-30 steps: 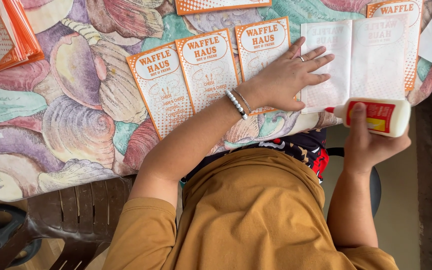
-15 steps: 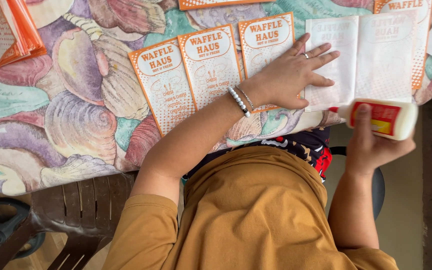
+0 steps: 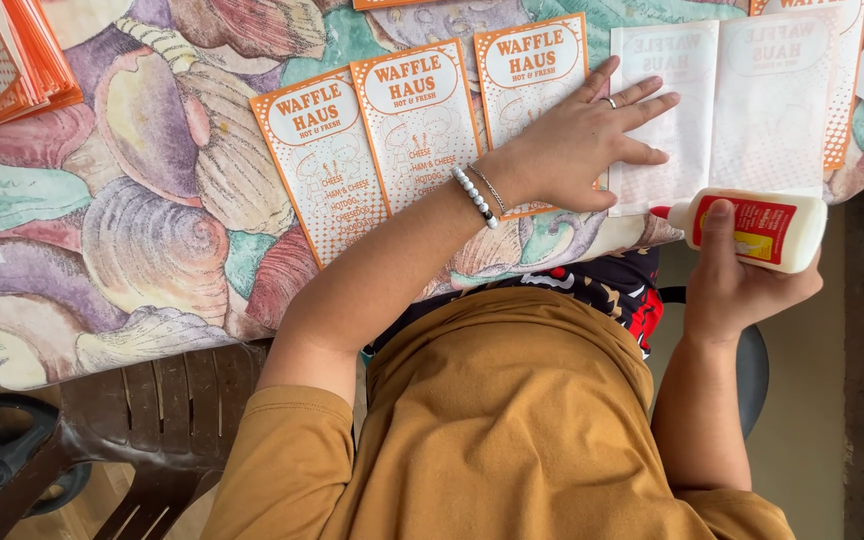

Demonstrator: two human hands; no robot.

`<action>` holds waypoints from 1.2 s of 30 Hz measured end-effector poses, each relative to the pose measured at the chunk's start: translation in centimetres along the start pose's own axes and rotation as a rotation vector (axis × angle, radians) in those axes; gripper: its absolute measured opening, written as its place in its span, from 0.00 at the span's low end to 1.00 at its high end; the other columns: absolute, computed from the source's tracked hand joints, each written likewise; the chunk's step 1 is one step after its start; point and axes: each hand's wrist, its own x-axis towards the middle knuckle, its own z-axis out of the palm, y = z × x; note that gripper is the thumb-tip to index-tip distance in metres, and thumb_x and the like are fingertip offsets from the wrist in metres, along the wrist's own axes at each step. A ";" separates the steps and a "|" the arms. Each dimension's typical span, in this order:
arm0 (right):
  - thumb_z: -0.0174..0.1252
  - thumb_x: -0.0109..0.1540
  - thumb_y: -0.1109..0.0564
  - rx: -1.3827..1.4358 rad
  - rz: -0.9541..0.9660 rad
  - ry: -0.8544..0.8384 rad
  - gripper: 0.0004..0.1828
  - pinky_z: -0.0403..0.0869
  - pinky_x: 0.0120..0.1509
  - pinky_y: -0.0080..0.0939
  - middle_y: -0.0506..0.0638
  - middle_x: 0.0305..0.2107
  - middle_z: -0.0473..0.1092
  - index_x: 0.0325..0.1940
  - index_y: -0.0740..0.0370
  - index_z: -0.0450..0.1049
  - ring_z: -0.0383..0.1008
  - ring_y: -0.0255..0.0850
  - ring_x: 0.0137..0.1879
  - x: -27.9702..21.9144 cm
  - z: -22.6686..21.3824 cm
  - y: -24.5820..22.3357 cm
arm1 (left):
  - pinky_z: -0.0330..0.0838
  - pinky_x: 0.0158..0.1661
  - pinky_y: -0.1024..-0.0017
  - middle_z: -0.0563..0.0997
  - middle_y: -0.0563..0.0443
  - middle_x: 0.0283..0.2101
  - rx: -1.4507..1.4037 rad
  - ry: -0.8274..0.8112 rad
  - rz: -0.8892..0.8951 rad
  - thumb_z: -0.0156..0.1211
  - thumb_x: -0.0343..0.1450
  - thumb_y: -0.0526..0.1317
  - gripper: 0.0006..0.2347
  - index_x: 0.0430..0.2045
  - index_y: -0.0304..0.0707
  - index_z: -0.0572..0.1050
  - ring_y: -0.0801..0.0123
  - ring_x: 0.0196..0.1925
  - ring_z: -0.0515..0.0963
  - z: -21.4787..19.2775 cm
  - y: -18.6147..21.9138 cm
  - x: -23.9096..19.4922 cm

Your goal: Assembling paper bags by applying liquid glue to the edges and folding them to seal the bottom.

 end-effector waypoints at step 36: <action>0.75 0.68 0.67 -0.004 -0.112 0.061 0.16 0.80 0.42 0.52 0.65 0.34 0.74 0.42 0.81 0.73 0.77 0.51 0.40 3.0 -2.5 1.7 | 0.32 0.70 0.31 0.52 0.39 0.73 -0.024 0.006 0.003 0.69 0.61 0.44 0.27 0.59 0.52 0.80 0.48 0.76 0.48 -0.1 0.1 0.0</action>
